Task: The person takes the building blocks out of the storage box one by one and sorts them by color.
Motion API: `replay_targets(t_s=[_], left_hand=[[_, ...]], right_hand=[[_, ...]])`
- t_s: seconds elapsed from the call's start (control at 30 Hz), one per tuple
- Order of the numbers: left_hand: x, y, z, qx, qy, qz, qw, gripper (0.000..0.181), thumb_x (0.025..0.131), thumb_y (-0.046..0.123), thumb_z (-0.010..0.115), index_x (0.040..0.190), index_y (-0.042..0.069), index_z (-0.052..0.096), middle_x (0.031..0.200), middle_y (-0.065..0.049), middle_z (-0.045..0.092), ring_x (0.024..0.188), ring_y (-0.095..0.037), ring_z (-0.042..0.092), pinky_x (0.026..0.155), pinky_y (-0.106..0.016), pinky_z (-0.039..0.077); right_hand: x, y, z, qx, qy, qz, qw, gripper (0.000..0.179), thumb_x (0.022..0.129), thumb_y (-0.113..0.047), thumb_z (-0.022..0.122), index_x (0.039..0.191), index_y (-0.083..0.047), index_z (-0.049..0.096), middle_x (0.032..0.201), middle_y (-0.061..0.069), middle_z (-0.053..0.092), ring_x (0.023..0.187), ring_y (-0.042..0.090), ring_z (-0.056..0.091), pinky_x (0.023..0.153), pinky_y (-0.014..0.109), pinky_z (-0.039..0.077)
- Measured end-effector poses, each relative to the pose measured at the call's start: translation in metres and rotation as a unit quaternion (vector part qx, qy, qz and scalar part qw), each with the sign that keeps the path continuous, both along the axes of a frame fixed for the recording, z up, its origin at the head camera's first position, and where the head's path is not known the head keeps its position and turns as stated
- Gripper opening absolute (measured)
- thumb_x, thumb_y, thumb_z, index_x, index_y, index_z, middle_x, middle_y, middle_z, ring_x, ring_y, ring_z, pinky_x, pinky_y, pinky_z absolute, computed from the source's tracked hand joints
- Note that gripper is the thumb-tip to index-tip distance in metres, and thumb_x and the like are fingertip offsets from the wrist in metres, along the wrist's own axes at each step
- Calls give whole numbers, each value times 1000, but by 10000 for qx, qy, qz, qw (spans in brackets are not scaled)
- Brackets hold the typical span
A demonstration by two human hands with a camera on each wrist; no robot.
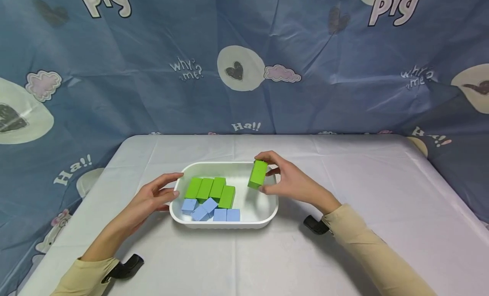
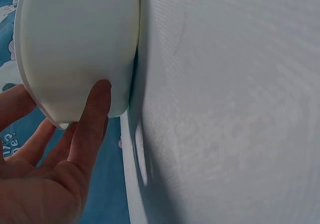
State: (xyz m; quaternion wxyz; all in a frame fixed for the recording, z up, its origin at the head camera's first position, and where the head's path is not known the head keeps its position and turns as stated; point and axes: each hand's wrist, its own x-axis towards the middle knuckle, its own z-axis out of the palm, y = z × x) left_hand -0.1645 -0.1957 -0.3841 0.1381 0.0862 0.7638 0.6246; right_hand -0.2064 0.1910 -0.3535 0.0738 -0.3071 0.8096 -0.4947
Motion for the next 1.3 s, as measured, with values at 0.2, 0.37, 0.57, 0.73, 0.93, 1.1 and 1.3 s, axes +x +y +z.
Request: replay_targets(t_s=[0.2,0.37,0.57,0.73,0.93,1.1,1.3], left_hand=[[0,-1,0,-4,28,-10,10000,55,96,15,63,147,12,42,144,-22,46,123,-34,54,81,-40,54],[-1,-1,0,1,41,-31,10000,55,97,15,63,147,13,42,144,-21,46,123,-34,54,81,-41,54],[0,-1,0,-16,22,-28,10000,55,96,16,64,147,12,41,146,-21,44,122,-34,55,80,-40,54],[1,-2,0,-27,39,-42,10000,56,96,16,64,147,11,41,146,-22,44,122,-34,55,81,-39,54],[0,-1,0,-33,20,-19,10000,55,96,16,64,147,14,42,144,-20,46,121,-32,56,81,-40,54],[0,-1,0,-64,23,-26,10000,55,96,17,64,147,14,42,142,-21,49,120,-32,57,82,-40,54],[1,-1,2,-52,3,-41,10000,56,97,17,64,147,13,41,142,-22,48,121,-33,56,82,-41,54]], right_hand=[[-5,31,6,10,-41,-151,9999,66,80,5,73,138,-10,45,133,2,49,116,21,52,98,31,44],[-9,54,4,130,-137,-268,9995,66,79,10,70,138,-9,45,134,4,48,120,22,51,100,28,43],[-13,72,-4,412,-174,-184,9988,64,79,12,68,138,-1,45,134,11,49,126,28,46,99,29,45],[-17,80,-15,809,-81,-189,9965,64,78,12,68,136,1,47,132,12,51,123,30,48,96,31,47],[-23,82,-25,1087,-169,-196,9937,63,78,11,69,136,0,47,132,11,51,122,30,49,96,34,47],[-25,82,-29,1344,-479,-220,9895,66,80,5,71,140,0,45,138,15,48,124,36,50,98,40,46],[-25,82,-31,1386,-779,-128,9872,67,81,2,70,142,1,42,141,20,45,122,41,53,95,41,48]])
